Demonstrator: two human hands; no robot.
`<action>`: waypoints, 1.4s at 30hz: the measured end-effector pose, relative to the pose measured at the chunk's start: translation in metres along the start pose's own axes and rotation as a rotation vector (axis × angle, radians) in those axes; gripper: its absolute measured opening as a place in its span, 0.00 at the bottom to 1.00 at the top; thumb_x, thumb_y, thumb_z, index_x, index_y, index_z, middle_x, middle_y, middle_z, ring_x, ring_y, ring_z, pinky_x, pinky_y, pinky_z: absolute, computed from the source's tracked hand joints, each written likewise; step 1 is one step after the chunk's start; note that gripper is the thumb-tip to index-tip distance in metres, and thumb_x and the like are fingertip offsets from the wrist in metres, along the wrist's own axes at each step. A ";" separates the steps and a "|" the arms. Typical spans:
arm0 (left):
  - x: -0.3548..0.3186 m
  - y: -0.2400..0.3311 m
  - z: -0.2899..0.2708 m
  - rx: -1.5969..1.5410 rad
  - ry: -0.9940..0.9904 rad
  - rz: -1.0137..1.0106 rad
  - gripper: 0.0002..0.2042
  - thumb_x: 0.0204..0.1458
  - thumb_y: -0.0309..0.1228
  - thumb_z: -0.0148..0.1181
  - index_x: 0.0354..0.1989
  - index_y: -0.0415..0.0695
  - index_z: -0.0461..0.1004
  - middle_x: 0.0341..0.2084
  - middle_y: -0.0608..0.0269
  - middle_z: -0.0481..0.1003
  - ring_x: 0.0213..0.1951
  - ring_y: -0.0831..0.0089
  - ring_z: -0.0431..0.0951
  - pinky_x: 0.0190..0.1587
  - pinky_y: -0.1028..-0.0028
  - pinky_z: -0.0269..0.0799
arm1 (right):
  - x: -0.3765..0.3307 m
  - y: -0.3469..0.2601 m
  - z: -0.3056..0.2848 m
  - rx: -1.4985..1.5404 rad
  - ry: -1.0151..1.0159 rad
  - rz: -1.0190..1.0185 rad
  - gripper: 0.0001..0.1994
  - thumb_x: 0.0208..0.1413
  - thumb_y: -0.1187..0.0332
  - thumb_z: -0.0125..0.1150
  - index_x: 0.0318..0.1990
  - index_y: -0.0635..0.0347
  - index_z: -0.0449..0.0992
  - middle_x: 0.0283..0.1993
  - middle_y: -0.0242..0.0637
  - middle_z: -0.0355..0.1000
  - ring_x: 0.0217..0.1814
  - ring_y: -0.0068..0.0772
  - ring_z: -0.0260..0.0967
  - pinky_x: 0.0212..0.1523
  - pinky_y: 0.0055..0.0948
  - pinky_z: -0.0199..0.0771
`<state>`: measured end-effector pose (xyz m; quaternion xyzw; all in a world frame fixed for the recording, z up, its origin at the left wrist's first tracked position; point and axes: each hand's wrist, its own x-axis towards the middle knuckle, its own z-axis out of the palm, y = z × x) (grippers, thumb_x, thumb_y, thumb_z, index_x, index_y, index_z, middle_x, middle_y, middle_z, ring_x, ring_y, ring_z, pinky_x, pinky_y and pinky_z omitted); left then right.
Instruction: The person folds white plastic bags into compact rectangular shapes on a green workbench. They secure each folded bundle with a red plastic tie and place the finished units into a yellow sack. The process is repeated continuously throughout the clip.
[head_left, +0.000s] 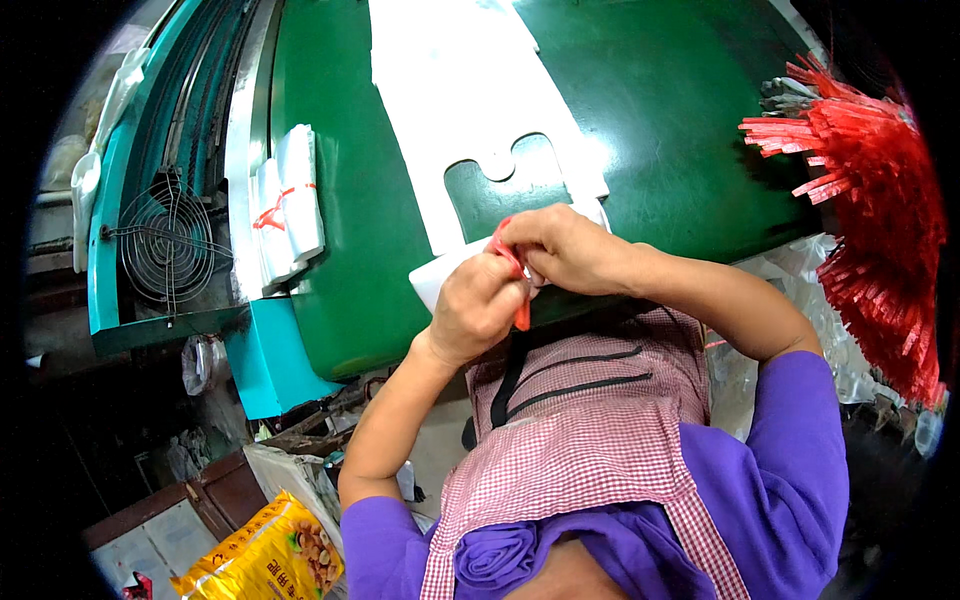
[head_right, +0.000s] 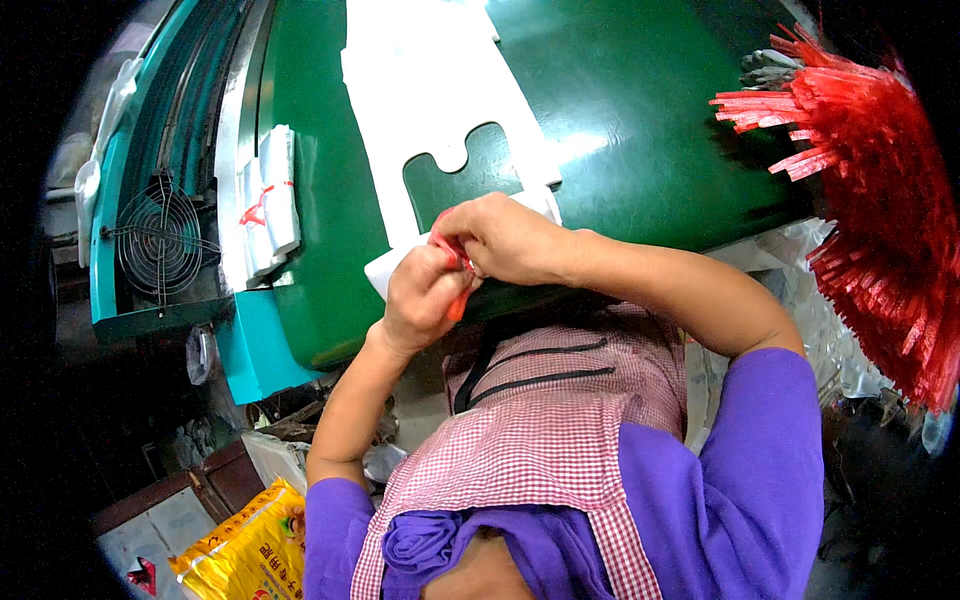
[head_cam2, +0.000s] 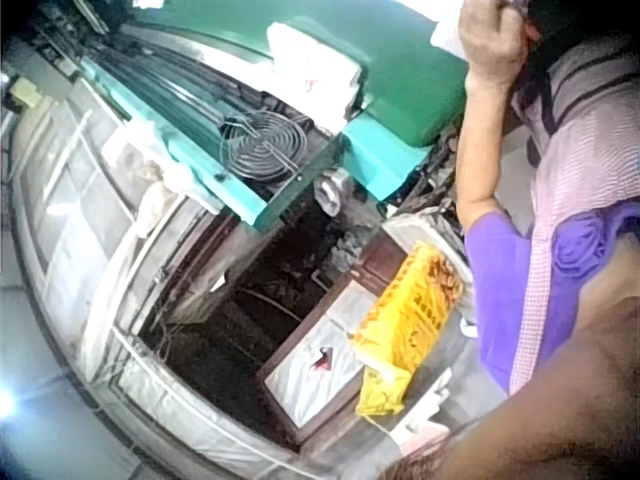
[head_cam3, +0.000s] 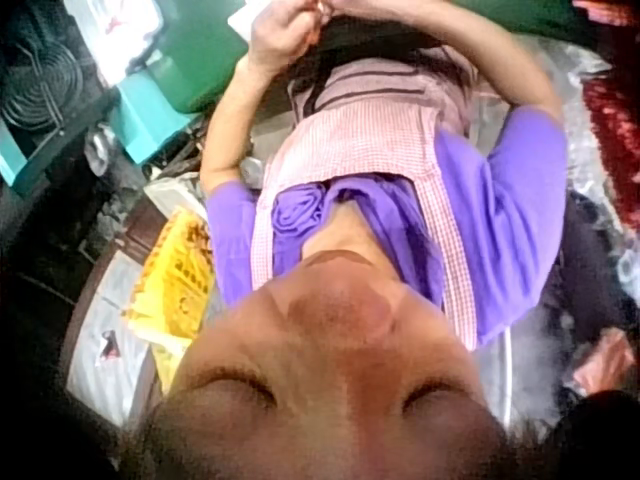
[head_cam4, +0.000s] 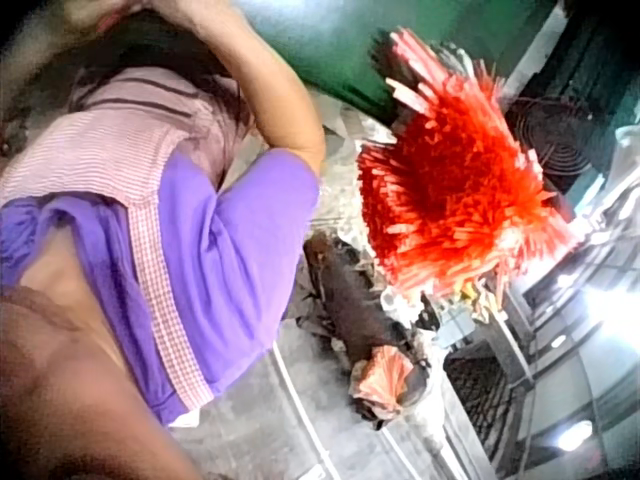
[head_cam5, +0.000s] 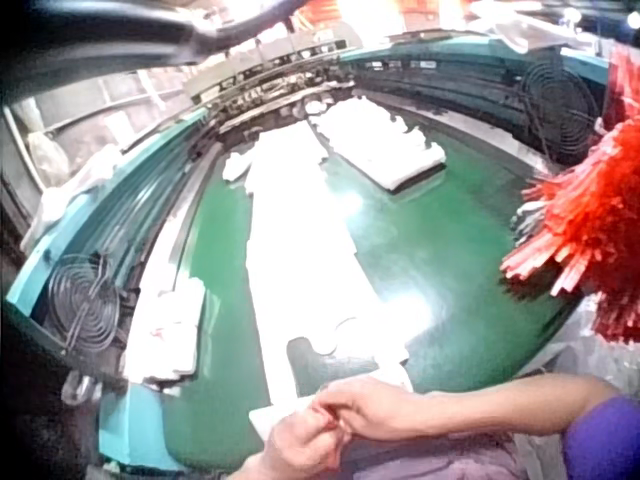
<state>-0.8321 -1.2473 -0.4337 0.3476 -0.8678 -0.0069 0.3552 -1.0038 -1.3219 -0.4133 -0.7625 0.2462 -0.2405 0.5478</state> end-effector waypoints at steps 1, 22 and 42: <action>0.000 0.001 -0.002 0.001 0.026 0.041 0.09 0.36 0.23 0.65 0.26 0.39 0.72 0.32 0.60 0.70 0.30 0.64 0.74 0.31 0.70 0.73 | -0.001 0.001 0.000 0.024 -0.020 0.013 0.07 0.49 0.78 0.52 0.35 0.67 0.75 0.25 0.43 0.72 0.26 0.32 0.71 0.28 0.33 0.70; -0.020 -0.030 -0.066 0.350 -0.091 -0.478 0.26 0.39 0.22 0.62 0.52 0.41 0.67 0.36 0.54 0.74 0.38 0.57 0.76 0.42 0.64 0.72 | 0.057 0.003 -0.009 -0.675 0.099 -0.368 0.27 0.46 0.64 0.65 0.55 0.58 0.64 0.48 0.44 0.70 0.47 0.47 0.71 0.47 0.41 0.71; -0.077 0.017 -0.056 0.159 -0.639 -0.381 0.37 0.39 0.52 0.66 0.62 0.60 0.63 0.65 0.58 0.56 0.68 0.56 0.50 0.66 0.45 0.39 | -0.064 -0.004 -0.032 -0.683 -0.129 -0.194 0.34 0.44 0.59 0.67 0.60 0.57 0.63 0.63 0.48 0.58 0.65 0.50 0.56 0.61 0.46 0.59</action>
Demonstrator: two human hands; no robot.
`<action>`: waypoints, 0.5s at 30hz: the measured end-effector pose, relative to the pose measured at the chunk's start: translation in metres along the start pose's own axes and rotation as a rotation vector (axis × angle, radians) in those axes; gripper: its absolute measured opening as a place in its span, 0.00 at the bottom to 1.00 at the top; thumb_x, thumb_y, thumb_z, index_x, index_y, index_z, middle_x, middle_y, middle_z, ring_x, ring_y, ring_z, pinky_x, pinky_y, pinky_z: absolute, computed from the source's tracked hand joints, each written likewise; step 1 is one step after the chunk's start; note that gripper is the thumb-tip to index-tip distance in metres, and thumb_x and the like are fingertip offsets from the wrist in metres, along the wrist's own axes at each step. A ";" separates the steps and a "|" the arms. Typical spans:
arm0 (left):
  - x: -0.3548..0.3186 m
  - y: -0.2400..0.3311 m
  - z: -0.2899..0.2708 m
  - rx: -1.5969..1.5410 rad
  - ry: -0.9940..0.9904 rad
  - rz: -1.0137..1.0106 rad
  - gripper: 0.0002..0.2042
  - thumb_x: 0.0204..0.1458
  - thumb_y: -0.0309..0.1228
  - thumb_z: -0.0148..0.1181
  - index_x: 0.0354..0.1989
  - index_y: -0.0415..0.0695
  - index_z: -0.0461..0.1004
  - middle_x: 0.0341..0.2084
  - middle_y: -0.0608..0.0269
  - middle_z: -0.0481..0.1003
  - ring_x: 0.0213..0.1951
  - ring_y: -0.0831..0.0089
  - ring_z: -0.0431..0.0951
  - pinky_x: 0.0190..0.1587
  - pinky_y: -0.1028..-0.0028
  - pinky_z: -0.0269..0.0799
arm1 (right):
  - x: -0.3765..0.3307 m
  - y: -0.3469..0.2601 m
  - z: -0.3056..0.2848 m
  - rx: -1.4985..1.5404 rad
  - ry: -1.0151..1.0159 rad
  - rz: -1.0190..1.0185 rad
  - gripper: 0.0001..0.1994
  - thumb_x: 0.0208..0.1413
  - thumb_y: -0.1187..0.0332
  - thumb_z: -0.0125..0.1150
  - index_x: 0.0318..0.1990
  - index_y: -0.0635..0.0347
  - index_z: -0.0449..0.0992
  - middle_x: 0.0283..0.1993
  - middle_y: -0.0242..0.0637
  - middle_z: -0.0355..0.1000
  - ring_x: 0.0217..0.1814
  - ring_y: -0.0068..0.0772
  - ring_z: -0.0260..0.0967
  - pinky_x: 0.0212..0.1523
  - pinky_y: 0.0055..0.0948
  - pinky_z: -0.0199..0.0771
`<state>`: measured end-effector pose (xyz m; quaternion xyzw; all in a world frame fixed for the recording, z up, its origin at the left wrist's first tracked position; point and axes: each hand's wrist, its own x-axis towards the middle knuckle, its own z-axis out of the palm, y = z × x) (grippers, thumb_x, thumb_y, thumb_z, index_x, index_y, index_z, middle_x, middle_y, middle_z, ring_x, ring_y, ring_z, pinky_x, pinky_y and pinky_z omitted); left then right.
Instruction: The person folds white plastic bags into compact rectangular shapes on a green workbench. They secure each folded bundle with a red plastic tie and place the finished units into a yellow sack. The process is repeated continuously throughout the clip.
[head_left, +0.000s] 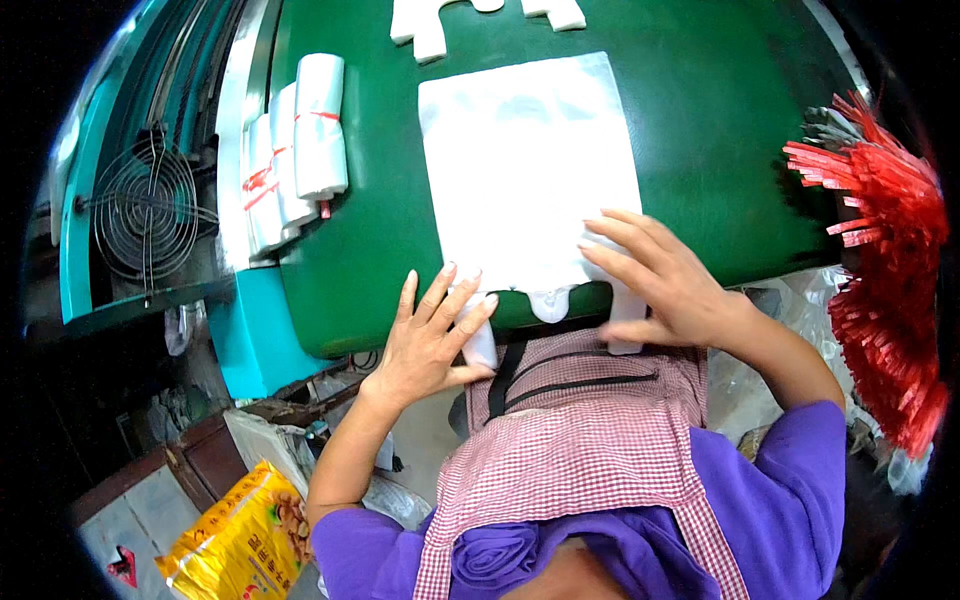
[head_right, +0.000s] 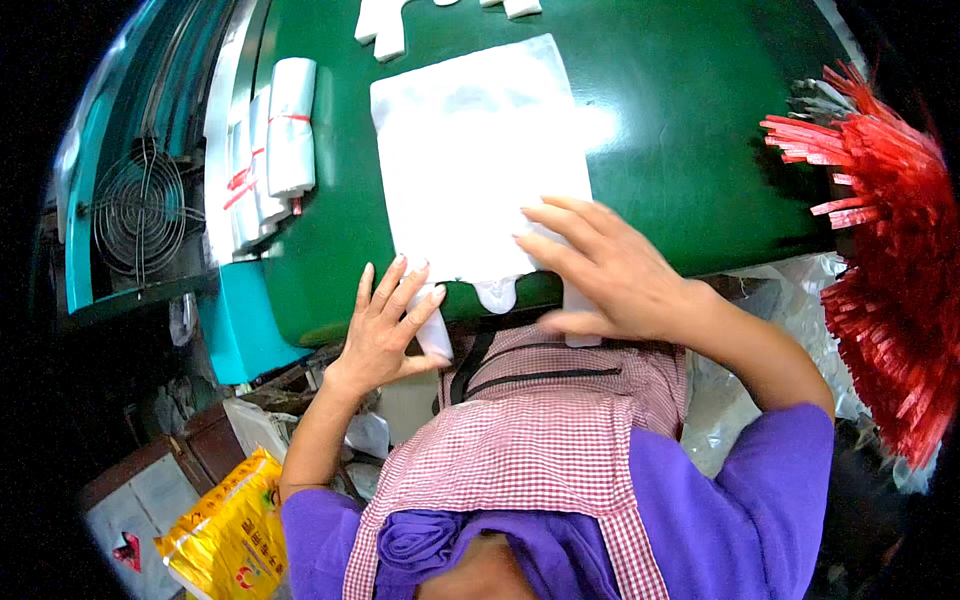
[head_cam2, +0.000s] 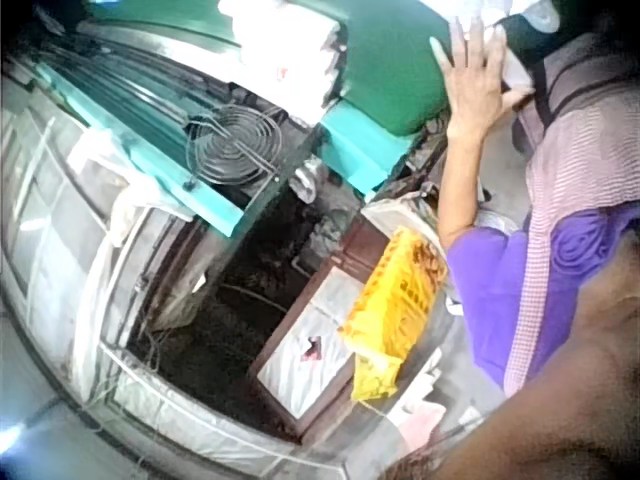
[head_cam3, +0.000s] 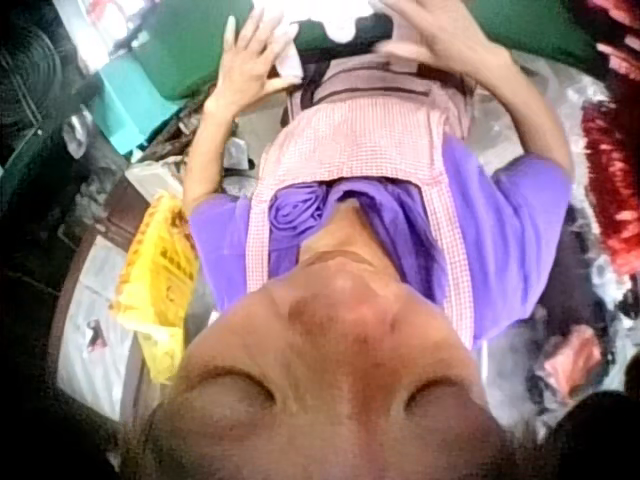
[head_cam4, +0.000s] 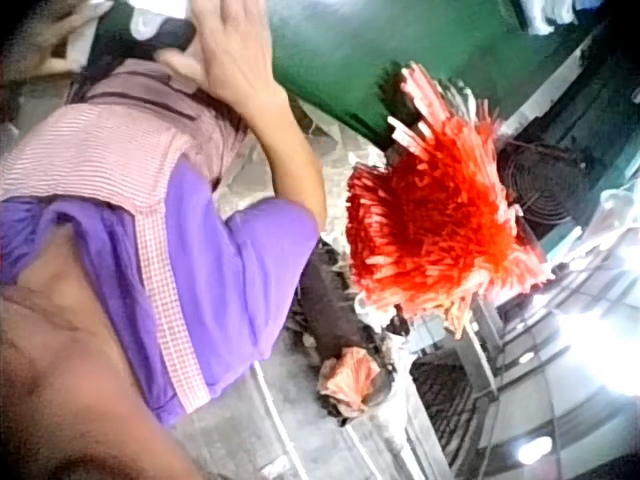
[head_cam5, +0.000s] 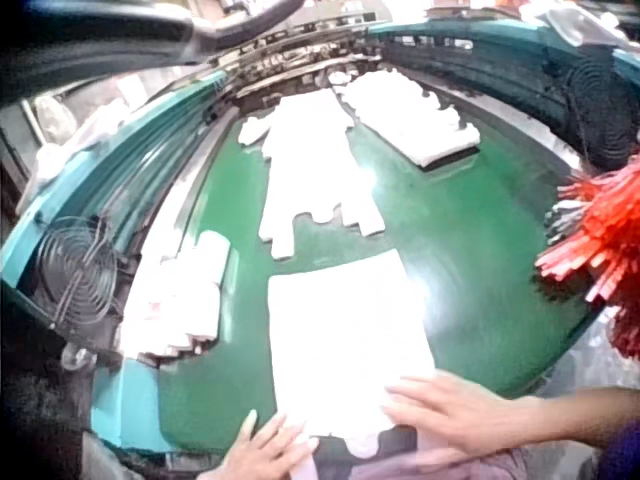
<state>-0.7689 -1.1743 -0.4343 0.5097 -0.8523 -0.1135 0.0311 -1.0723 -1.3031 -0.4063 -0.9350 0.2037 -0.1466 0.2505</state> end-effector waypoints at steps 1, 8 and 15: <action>-0.009 -0.001 0.007 0.095 -0.004 -0.011 0.38 0.38 0.50 0.68 0.62 0.60 0.62 0.65 0.58 0.55 0.68 0.57 0.50 0.66 0.46 0.40 | -0.014 0.000 -0.005 -0.108 -0.072 0.030 0.36 0.42 0.59 0.67 0.62 0.55 0.62 0.66 0.46 0.55 0.69 0.48 0.52 0.66 0.49 0.52; -0.004 -0.006 0.011 0.087 0.276 0.075 0.19 0.48 0.26 0.56 0.52 0.52 0.72 0.59 0.59 0.66 0.65 0.60 0.59 0.65 0.50 0.47 | -0.047 0.002 0.022 -0.284 0.106 0.118 0.22 0.51 0.68 0.56 0.55 0.44 0.70 0.66 0.41 0.58 0.70 0.46 0.51 0.67 0.50 0.47; 0.052 -0.009 -0.017 -0.428 0.389 -0.021 0.09 0.48 0.27 0.60 0.38 0.40 0.74 0.24 0.54 0.75 0.28 0.56 0.78 0.31 0.64 0.74 | -0.036 0.003 0.014 0.103 0.183 -0.130 0.11 0.49 0.74 0.59 0.41 0.56 0.72 0.50 0.40 0.69 0.61 0.47 0.63 0.62 0.50 0.58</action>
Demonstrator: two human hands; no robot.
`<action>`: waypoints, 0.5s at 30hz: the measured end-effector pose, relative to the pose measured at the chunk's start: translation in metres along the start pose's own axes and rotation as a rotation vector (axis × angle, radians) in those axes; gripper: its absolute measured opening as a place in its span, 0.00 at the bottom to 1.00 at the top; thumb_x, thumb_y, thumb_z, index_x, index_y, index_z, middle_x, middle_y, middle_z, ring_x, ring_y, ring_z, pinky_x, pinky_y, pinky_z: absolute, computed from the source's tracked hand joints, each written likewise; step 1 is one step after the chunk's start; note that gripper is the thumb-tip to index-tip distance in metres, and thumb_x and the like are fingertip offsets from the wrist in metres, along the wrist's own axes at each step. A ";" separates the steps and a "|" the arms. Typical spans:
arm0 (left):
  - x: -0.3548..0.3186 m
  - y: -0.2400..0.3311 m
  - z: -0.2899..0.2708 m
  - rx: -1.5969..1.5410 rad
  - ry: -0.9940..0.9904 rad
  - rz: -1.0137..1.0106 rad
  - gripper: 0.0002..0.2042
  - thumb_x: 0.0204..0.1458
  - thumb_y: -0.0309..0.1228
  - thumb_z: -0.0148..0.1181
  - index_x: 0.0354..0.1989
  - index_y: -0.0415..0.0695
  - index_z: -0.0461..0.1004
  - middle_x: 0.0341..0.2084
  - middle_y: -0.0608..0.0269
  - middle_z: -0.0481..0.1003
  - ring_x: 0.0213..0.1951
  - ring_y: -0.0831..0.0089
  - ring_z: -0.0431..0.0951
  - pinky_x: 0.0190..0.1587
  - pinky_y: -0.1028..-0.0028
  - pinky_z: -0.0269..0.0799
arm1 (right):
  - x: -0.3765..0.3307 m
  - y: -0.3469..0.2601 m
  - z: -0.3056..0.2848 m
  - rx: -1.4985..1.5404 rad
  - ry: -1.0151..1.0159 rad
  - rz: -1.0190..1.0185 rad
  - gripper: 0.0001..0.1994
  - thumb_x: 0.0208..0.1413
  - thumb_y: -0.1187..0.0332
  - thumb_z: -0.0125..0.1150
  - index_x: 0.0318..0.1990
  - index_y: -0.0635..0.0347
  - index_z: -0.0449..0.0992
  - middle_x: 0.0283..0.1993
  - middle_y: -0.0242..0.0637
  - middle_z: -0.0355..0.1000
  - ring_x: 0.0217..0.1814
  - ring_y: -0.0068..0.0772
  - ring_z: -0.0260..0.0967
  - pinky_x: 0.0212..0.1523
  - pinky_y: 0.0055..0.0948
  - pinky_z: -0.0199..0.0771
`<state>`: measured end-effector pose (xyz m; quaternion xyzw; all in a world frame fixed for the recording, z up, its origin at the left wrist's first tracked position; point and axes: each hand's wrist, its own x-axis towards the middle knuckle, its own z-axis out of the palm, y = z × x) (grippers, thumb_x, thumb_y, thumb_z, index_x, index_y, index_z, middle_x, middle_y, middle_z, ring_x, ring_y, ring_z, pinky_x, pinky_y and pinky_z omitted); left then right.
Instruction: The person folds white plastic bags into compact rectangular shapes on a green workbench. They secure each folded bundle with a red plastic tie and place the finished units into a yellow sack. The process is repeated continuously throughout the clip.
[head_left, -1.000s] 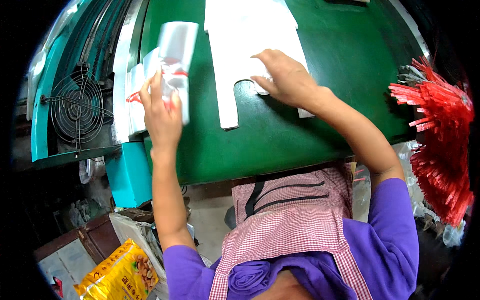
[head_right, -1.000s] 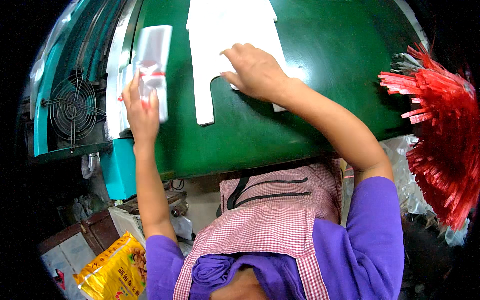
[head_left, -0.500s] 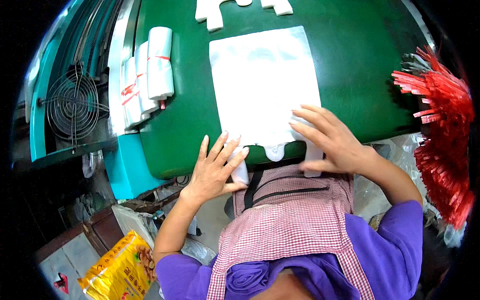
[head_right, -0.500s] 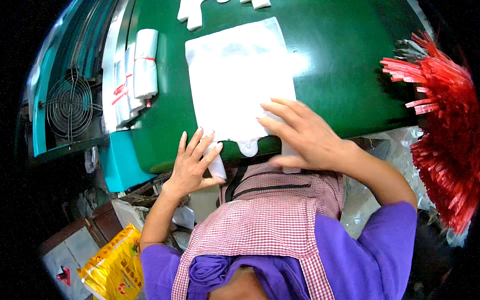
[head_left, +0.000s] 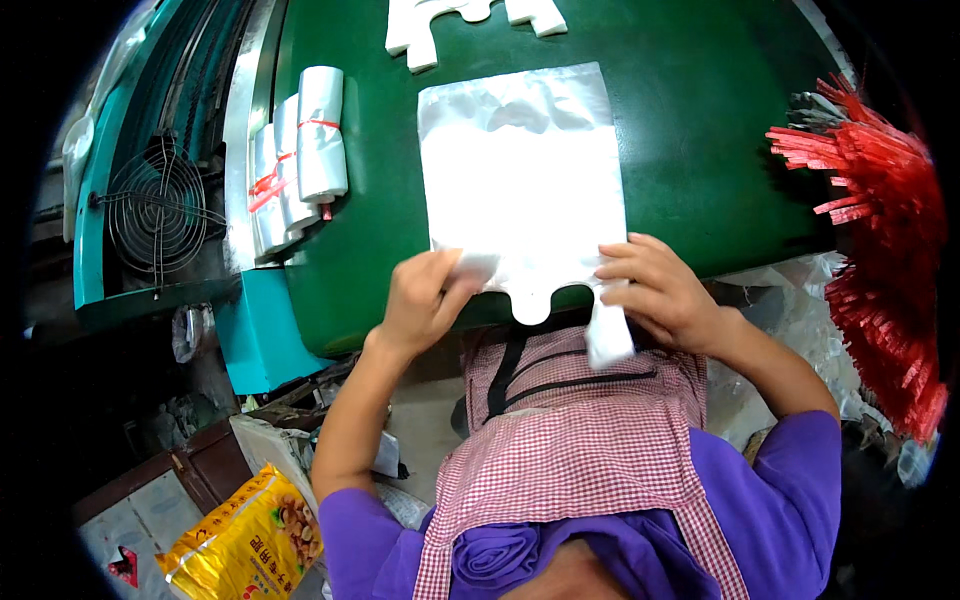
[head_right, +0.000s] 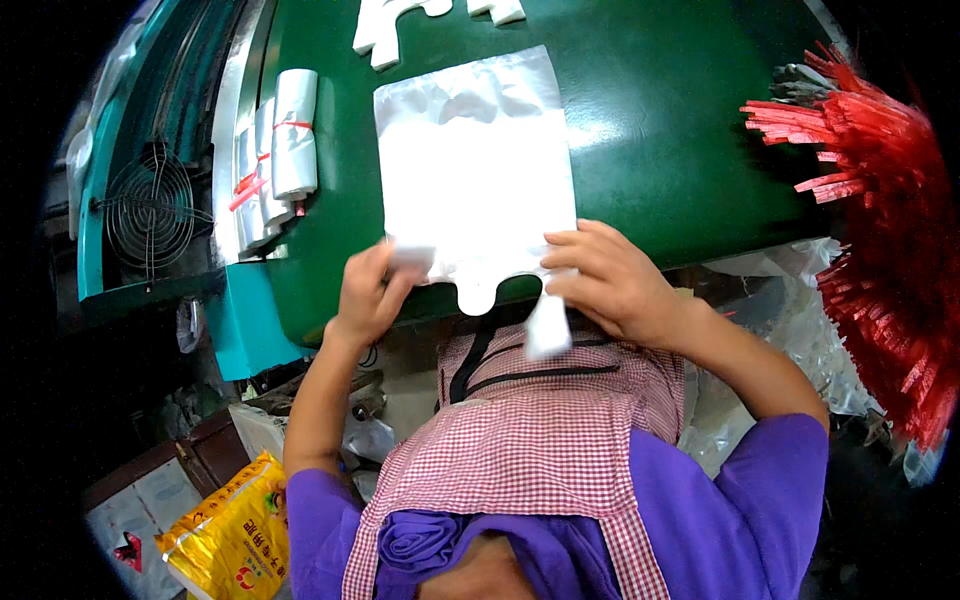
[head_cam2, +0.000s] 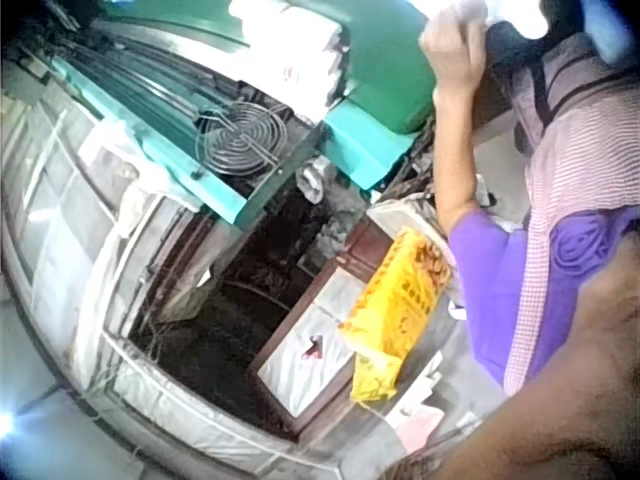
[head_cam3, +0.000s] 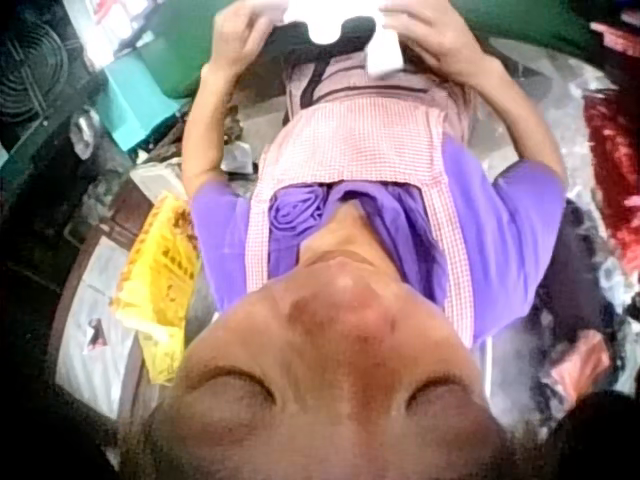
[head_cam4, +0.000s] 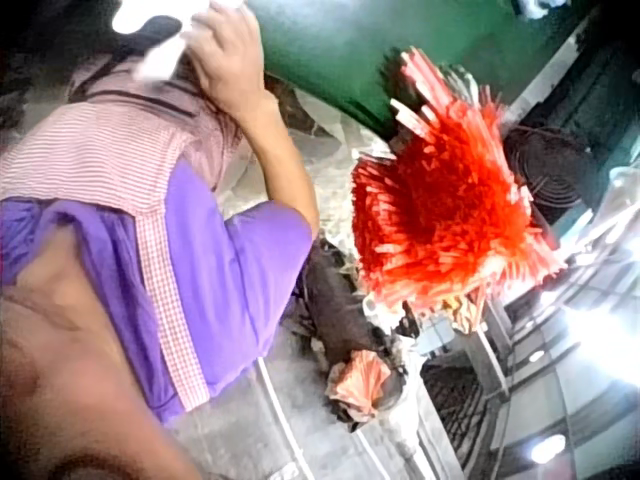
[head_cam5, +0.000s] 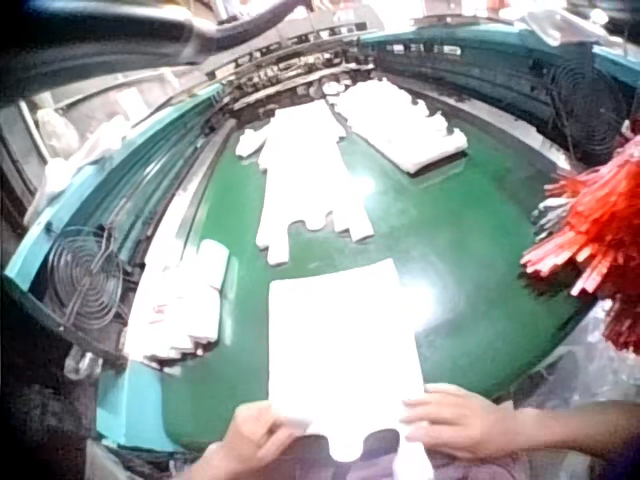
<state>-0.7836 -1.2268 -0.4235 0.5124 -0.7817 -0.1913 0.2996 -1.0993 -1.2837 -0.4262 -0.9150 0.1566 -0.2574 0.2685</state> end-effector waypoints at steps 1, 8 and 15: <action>0.016 0.004 0.010 -0.006 0.002 -0.071 0.09 0.48 0.28 0.60 0.37 0.40 0.73 0.21 0.53 0.75 0.24 0.56 0.77 0.28 0.63 0.72 | 0.010 0.000 -0.001 0.067 0.037 0.023 0.10 0.50 0.76 0.59 0.41 0.58 0.71 0.46 0.41 0.69 0.56 0.45 0.66 0.57 0.46 0.63; 0.044 0.015 0.034 0.384 0.099 0.046 0.16 0.42 0.24 0.61 0.42 0.43 0.71 0.24 0.57 0.75 0.28 0.61 0.78 0.28 0.66 0.72 | 0.064 0.009 0.018 -0.038 -0.018 0.362 0.13 0.57 0.61 0.57 0.44 0.59 0.73 0.26 0.44 0.72 0.31 0.49 0.72 0.31 0.41 0.71; -0.025 0.042 0.056 0.431 0.065 0.345 0.15 0.46 0.23 0.57 0.46 0.42 0.75 0.48 0.55 0.75 0.47 0.62 0.75 0.48 0.65 0.73 | 0.044 0.000 0.032 -0.302 -0.051 0.053 0.12 0.46 0.68 0.56 0.39 0.62 0.72 0.48 0.41 0.69 0.47 0.41 0.69 0.44 0.40 0.70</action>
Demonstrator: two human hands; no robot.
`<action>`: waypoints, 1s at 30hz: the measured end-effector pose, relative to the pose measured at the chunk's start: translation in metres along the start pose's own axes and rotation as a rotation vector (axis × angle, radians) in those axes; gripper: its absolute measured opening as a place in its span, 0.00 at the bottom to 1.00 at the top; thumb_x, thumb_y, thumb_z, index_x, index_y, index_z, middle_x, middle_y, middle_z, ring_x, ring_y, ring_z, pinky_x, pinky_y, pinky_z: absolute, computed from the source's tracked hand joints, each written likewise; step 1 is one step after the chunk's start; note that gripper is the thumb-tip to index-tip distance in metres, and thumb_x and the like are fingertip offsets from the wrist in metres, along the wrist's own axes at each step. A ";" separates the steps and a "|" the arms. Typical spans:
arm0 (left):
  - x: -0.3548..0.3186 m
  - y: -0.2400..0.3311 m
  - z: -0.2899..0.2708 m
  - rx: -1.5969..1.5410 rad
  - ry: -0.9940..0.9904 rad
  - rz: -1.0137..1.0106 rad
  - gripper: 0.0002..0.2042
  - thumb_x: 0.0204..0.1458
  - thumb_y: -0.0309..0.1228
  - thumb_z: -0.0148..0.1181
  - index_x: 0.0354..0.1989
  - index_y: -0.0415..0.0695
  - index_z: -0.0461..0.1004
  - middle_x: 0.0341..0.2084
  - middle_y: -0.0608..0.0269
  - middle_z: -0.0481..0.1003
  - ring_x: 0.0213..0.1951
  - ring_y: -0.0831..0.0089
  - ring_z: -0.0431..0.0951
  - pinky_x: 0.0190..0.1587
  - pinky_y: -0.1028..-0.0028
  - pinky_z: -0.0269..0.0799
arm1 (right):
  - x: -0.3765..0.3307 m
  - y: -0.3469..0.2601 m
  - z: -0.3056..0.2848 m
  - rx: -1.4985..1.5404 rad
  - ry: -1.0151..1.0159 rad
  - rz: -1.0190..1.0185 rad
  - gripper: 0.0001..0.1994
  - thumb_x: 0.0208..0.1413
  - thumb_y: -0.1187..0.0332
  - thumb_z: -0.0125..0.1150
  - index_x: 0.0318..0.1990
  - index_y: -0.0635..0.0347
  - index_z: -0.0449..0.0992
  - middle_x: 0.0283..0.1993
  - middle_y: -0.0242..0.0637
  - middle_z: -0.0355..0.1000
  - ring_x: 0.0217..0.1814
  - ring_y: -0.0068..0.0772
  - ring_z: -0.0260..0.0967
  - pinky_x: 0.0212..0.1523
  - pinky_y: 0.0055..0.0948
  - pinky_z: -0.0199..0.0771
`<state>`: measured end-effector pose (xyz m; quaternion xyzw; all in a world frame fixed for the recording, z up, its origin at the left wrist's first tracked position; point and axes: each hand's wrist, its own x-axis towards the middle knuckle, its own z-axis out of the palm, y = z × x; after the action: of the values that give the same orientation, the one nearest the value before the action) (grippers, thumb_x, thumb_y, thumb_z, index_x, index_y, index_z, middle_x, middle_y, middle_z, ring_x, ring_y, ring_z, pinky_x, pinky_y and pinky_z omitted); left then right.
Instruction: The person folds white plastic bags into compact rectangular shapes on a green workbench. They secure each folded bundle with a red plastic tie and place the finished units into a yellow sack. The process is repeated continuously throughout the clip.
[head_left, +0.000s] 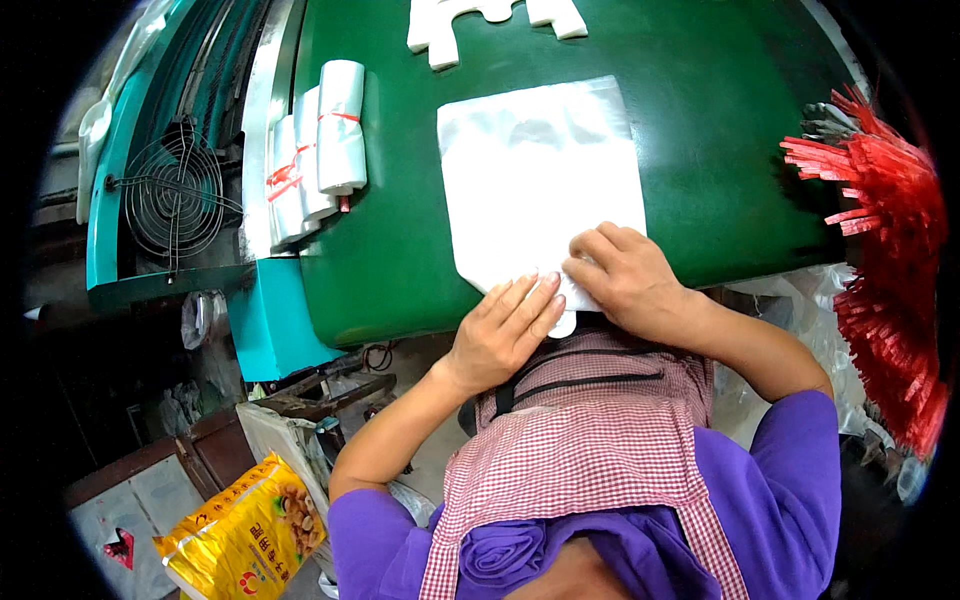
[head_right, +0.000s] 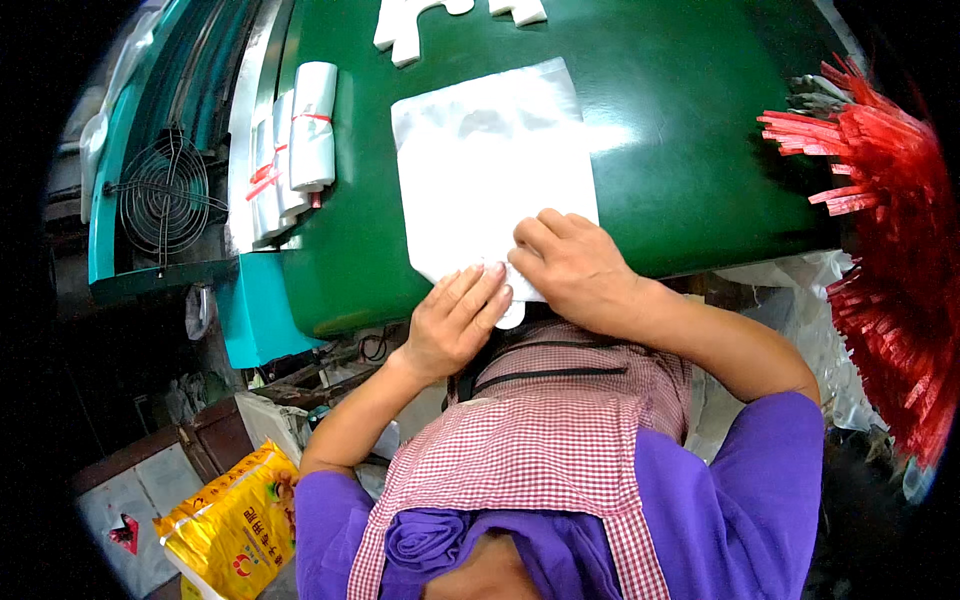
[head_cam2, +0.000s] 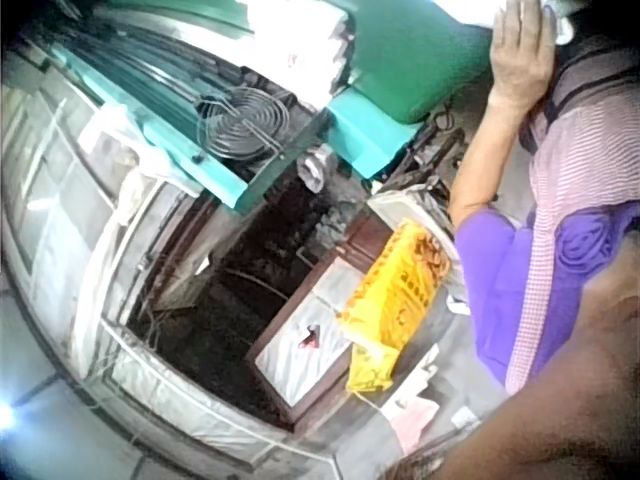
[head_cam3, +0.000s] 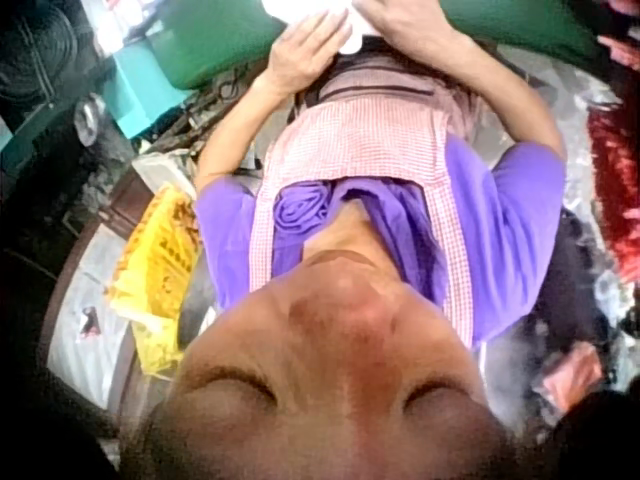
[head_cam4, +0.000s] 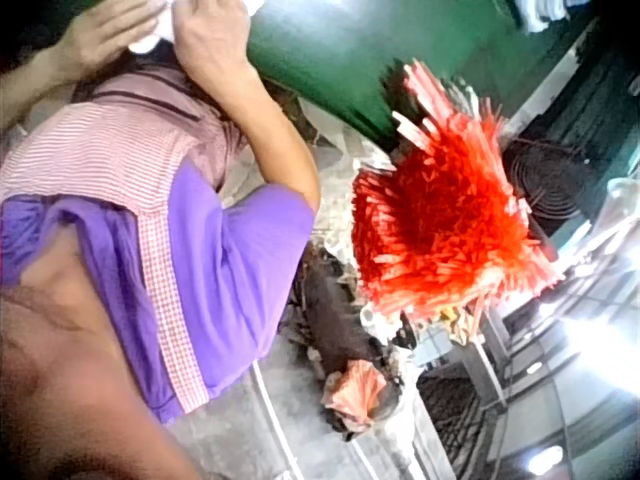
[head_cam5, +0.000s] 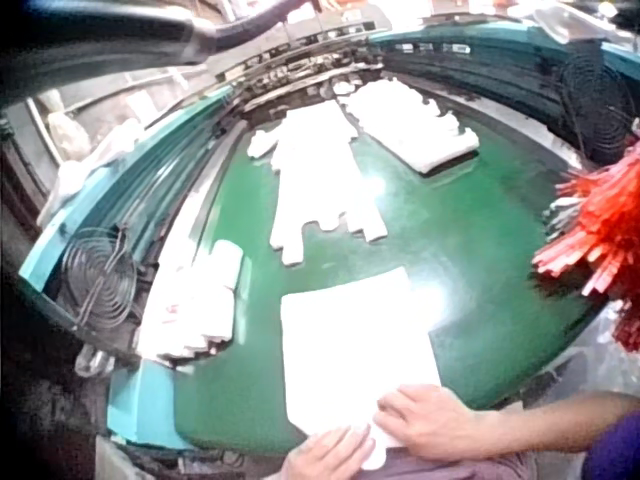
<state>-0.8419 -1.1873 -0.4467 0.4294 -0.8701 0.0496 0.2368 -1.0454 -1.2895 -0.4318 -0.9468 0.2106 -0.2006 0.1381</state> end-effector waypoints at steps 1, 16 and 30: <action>0.005 -0.006 0.003 -0.040 0.039 0.004 0.15 0.46 0.22 0.57 0.44 0.42 0.75 0.46 0.56 0.76 0.45 0.62 0.76 0.46 0.66 0.74 | 0.001 0.005 0.001 -0.047 0.082 -0.061 0.14 0.46 0.69 0.55 0.42 0.63 0.73 0.50 0.43 0.68 0.51 0.41 0.67 0.49 0.40 0.68; 0.038 -0.033 -0.016 -0.043 -0.111 -0.138 0.23 0.41 0.28 0.65 0.50 0.41 0.72 0.49 0.54 0.72 0.47 0.58 0.74 0.49 0.63 0.71 | 0.005 0.013 0.001 0.028 -0.022 0.044 0.29 0.49 0.63 0.63 0.58 0.68 0.64 0.66 0.53 0.56 0.68 0.53 0.53 0.66 0.46 0.54; 0.029 -0.060 -0.037 -0.483 -0.421 -0.148 0.18 0.42 0.19 0.58 0.46 0.43 0.72 0.60 0.55 0.66 0.67 0.54 0.55 0.66 0.53 0.51 | 0.015 0.033 -0.003 1.780 0.230 0.808 0.21 0.59 0.75 0.52 0.60 0.66 0.62 0.55 0.44 0.69 0.54 0.34 0.70 0.57 0.34 0.71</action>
<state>-0.7971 -1.2355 -0.4077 0.4238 -0.8530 -0.2655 0.1496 -1.0456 -1.3256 -0.4361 -0.3286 0.3028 -0.3147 0.8375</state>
